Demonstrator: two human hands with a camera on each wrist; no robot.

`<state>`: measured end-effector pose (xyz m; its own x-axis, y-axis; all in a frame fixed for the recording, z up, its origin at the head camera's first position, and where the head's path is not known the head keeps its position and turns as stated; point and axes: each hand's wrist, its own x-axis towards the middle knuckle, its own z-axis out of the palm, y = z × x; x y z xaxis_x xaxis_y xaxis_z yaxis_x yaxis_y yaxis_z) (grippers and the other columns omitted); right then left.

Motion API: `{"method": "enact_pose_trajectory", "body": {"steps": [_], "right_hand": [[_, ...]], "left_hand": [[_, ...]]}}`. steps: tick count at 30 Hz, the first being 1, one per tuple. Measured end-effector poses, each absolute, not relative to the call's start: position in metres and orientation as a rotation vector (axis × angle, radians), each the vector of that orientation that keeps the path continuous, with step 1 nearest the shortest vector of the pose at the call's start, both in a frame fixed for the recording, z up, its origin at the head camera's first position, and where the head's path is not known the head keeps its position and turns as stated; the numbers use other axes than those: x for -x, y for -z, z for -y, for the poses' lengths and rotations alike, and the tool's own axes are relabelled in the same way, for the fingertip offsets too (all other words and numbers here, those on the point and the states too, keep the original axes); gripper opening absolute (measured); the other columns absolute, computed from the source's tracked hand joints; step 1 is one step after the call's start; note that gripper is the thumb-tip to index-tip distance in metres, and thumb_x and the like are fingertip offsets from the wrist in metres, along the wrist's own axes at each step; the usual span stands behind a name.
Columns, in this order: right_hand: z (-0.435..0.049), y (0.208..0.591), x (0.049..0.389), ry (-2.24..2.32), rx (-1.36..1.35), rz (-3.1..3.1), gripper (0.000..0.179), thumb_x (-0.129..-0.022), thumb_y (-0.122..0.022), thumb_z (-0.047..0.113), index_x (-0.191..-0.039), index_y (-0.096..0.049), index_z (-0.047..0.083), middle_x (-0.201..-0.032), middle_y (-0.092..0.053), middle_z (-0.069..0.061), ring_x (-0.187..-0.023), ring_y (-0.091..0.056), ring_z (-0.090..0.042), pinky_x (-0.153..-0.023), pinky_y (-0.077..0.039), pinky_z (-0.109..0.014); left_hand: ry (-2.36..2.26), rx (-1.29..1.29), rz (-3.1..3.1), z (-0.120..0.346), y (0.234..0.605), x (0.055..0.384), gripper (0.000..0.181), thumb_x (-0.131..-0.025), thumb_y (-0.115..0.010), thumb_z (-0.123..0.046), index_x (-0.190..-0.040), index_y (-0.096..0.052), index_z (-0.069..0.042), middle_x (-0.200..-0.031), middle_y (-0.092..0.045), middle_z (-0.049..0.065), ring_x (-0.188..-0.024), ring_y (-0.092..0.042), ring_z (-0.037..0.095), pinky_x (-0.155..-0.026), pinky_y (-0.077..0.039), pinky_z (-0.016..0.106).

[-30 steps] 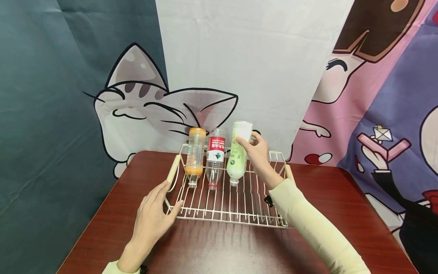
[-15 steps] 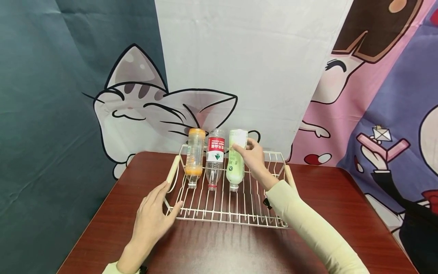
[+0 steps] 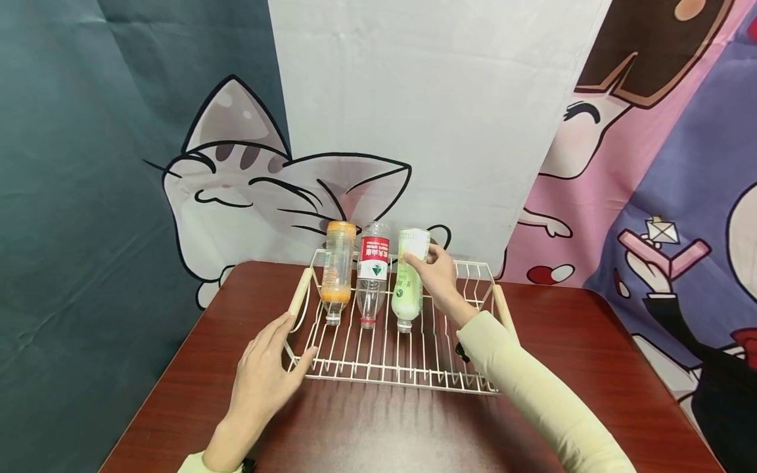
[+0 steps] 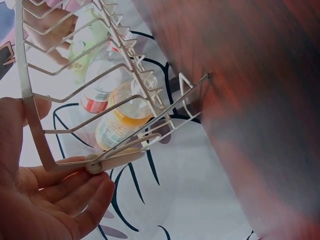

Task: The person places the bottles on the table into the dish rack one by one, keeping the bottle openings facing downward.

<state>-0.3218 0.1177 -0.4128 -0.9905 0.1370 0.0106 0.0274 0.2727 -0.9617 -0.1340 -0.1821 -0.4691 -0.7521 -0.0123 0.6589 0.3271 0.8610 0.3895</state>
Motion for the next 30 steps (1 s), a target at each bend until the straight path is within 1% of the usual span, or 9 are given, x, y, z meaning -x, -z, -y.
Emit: {"method": "enact_pose_trajectory", "body": {"steps": [11, 16, 18, 20, 21, 23, 24, 28, 30], "right_hand": [[-0.118, 0.416, 0.328, -1.829, 0.157, 2.480, 0.071, -0.098, -0.086, 0.033, -0.157, -0.057, 0.005, -0.117, -0.066, -0.012, -0.097, -0.064, -0.020, -0.078, -0.057, -0.028], [-0.118, 0.422, 0.333, -1.799, 0.143, 2.499, 0.075, -0.096, -0.088, 0.035, -0.157, -0.058, 0.006, -0.120, -0.067, -0.015, -0.102, -0.066, -0.026, -0.084, -0.063, -0.037], [-0.121, 0.433, 0.343, -1.745, 0.135, 2.516, 0.077, -0.093, -0.090, 0.039, -0.156, -0.059, 0.007, -0.118, -0.069, -0.015, -0.100, -0.068, -0.028, -0.083, -0.064, -0.041], [-0.122, 0.440, 0.350, -1.680, 0.134, 2.541, 0.081, -0.090, -0.092, 0.045, -0.154, -0.060, 0.008, -0.115, -0.070, -0.014, -0.096, -0.068, -0.028, -0.077, -0.063, -0.041], [-0.123, 0.441, 0.352, -1.664, 0.136, 2.553, 0.082, -0.089, -0.092, 0.046, -0.154, -0.060, 0.008, -0.116, -0.070, -0.014, -0.097, -0.068, -0.029, -0.077, -0.063, -0.042], [-0.122, 0.442, 0.354, -1.623, 0.155, 2.576, 0.082, -0.090, -0.091, 0.048, -0.154, -0.060, 0.008, -0.116, -0.070, -0.015, -0.097, -0.068, -0.030, -0.077, -0.062, -0.043], [-0.121, 0.434, 0.347, -1.617, 0.164, 2.594, 0.081, -0.092, -0.089, 0.048, -0.156, -0.059, 0.008, -0.119, -0.070, -0.016, -0.100, -0.069, -0.031, -0.081, -0.063, -0.044], [-0.118, 0.421, 0.334, -1.583, 0.154, 2.619, 0.078, -0.097, -0.084, 0.047, -0.158, -0.056, 0.007, -0.122, -0.071, -0.017, -0.105, -0.070, -0.033, -0.087, -0.062, -0.045], [-0.123, 0.432, 0.339, -1.606, 0.105, 2.593, 0.080, -0.095, -0.085, 0.052, -0.157, -0.058, 0.010, -0.119, -0.071, -0.013, -0.102, -0.069, -0.029, -0.086, -0.061, -0.042]], "left_hand": [[0.644, 0.222, 2.340, 0.183, 0.470, 0.133, 0.067, -0.084, -0.093, -0.030, -0.139, -0.073, 0.003, -0.142, -0.072, 0.019, -0.124, -0.071, 0.044, -0.094, -0.058, 0.064], [0.642, 0.232, 2.339, 0.183, 0.470, 0.134, 0.068, -0.084, -0.094, -0.031, -0.139, -0.073, 0.003, -0.142, -0.072, 0.018, -0.124, -0.072, 0.042, -0.094, -0.058, 0.065], [0.642, 0.232, 2.339, 0.182, 0.470, 0.134, 0.068, -0.084, -0.094, -0.031, -0.139, -0.073, 0.003, -0.142, -0.072, 0.019, -0.124, -0.072, 0.043, -0.093, -0.058, 0.064], [0.640, 0.228, 2.341, 0.182, 0.470, 0.134, 0.068, -0.084, -0.093, -0.032, -0.138, -0.073, 0.003, -0.142, -0.072, 0.019, -0.124, -0.072, 0.043, -0.093, -0.059, 0.064], [0.641, 0.225, 2.344, 0.182, 0.470, 0.133, 0.068, -0.084, -0.093, -0.032, -0.139, -0.073, 0.003, -0.142, -0.072, 0.019, -0.124, -0.071, 0.043, -0.094, -0.058, 0.064], [0.644, 0.221, 2.351, 0.182, 0.470, 0.133, 0.068, -0.084, -0.093, -0.033, -0.139, -0.073, 0.003, -0.143, -0.071, 0.018, -0.125, -0.071, 0.043, -0.094, -0.058, 0.065], [0.646, 0.220, 2.354, 0.182, 0.470, 0.133, 0.069, -0.084, -0.093, -0.033, -0.139, -0.073, 0.003, -0.143, -0.071, 0.018, -0.125, -0.071, 0.043, -0.094, -0.058, 0.065], [0.643, 0.222, 2.358, 0.182, 0.469, 0.134, 0.070, -0.084, -0.093, -0.034, -0.140, -0.072, 0.003, -0.143, -0.071, 0.020, -0.124, -0.071, 0.043, -0.093, -0.058, 0.064], [0.638, 0.223, 2.356, 0.182, 0.469, 0.134, 0.071, -0.084, -0.093, -0.034, -0.140, -0.072, 0.003, -0.142, -0.071, 0.020, -0.123, -0.072, 0.044, -0.092, -0.058, 0.064]]}}
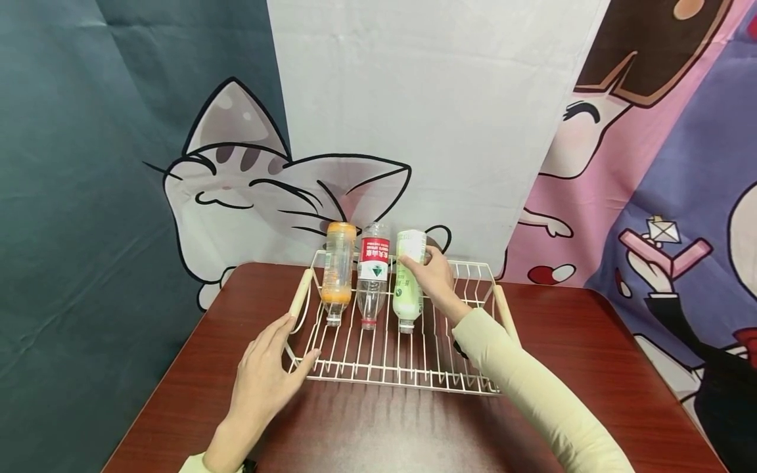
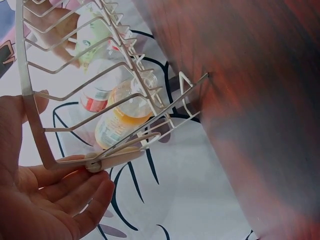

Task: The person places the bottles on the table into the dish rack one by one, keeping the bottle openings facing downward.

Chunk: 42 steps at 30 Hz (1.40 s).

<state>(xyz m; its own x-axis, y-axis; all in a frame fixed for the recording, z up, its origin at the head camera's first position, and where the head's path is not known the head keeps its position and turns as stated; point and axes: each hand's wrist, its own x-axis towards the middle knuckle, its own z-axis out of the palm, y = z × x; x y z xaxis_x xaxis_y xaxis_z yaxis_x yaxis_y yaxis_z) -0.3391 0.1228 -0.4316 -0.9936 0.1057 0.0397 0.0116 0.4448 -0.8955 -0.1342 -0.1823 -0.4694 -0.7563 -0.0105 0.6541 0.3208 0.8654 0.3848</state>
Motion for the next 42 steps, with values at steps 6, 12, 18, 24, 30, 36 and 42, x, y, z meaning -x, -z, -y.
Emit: {"method": "enact_pose_trajectory", "body": {"steps": [6, 12, 18, 24, 30, 36, 42], "right_hand": [[-0.124, 0.439, 0.348, -1.595, 0.109, 2.624, 0.084, -0.095, -0.085, 0.053, -0.158, -0.056, 0.006, -0.118, -0.069, -0.016, -0.101, -0.068, -0.031, -0.086, -0.061, -0.045], [-0.130, 0.464, 0.372, -1.620, 0.090, 2.621, 0.088, -0.092, -0.087, 0.058, -0.154, -0.058, 0.002, -0.118, -0.075, -0.018, -0.095, -0.076, -0.030, -0.075, -0.065, -0.042], [-0.121, 0.425, 0.336, -1.643, 0.129, 2.656, 0.078, -0.102, -0.079, 0.046, -0.159, -0.053, 0.000, -0.134, -0.072, -0.023, -0.113, -0.075, -0.037, -0.091, -0.065, -0.045], [-0.133, 0.435, 0.343, -1.689, 0.103, 2.623, 0.083, -0.098, -0.083, 0.052, -0.157, -0.055, 0.001, -0.130, -0.074, -0.020, -0.107, -0.075, -0.033, -0.088, -0.066, -0.042], [-0.141, 0.432, 0.340, -1.711, 0.084, 2.640, 0.087, -0.100, -0.080, 0.055, -0.161, -0.050, 0.000, -0.141, -0.069, -0.024, -0.122, -0.071, -0.038, -0.103, -0.061, -0.049], [-0.141, 0.386, 0.312, -1.410, 0.045, 2.845, 0.089, -0.110, -0.058, 0.059, -0.168, -0.037, -0.005, -0.166, -0.047, -0.030, -0.150, -0.050, -0.047, -0.125, -0.042, -0.059], [-0.147, 0.347, 0.302, -1.300, -0.150, 2.948, 0.073, -0.111, -0.057, 0.054, -0.156, -0.054, -0.004, -0.149, -0.062, -0.029, -0.129, -0.063, -0.044, -0.109, -0.053, -0.057]], "left_hand": [[0.634, 0.226, 2.353, 0.183, 0.470, 0.134, 0.071, -0.083, -0.093, -0.034, -0.140, -0.073, 0.003, -0.141, -0.071, 0.020, -0.121, -0.072, 0.045, -0.092, -0.059, 0.064], [0.648, 0.217, 2.361, 0.183, 0.470, 0.134, 0.070, -0.084, -0.094, -0.033, -0.140, -0.072, 0.003, -0.142, -0.071, 0.019, -0.126, -0.071, 0.044, -0.097, -0.056, 0.070], [0.654, 0.219, 2.365, 0.182, 0.469, 0.135, 0.069, -0.084, -0.094, -0.033, -0.139, -0.073, 0.002, -0.142, -0.071, 0.018, -0.126, -0.071, 0.043, -0.097, -0.055, 0.072], [0.635, 0.275, 2.358, 0.181, 0.468, 0.142, 0.069, -0.083, -0.094, -0.032, -0.138, -0.073, 0.004, -0.141, -0.072, 0.019, -0.124, -0.072, 0.043, -0.095, -0.057, 0.067], [0.611, 0.320, 2.361, 0.182, 0.464, 0.148, 0.065, -0.084, -0.093, -0.031, -0.134, -0.074, 0.007, -0.136, -0.074, 0.022, -0.122, -0.071, 0.044, -0.100, -0.055, 0.062], [0.605, 0.307, 2.381, 0.183, 0.458, 0.149, 0.054, -0.088, -0.091, -0.027, -0.126, -0.076, 0.008, -0.130, -0.074, 0.022, -0.122, -0.068, 0.045, -0.099, -0.053, 0.062], [0.557, 0.268, 2.371, 0.190, 0.449, 0.151, 0.039, -0.088, -0.089, -0.023, -0.111, -0.077, 0.007, -0.116, -0.075, 0.022, -0.116, -0.068, 0.046, -0.094, -0.054, 0.062]]}}
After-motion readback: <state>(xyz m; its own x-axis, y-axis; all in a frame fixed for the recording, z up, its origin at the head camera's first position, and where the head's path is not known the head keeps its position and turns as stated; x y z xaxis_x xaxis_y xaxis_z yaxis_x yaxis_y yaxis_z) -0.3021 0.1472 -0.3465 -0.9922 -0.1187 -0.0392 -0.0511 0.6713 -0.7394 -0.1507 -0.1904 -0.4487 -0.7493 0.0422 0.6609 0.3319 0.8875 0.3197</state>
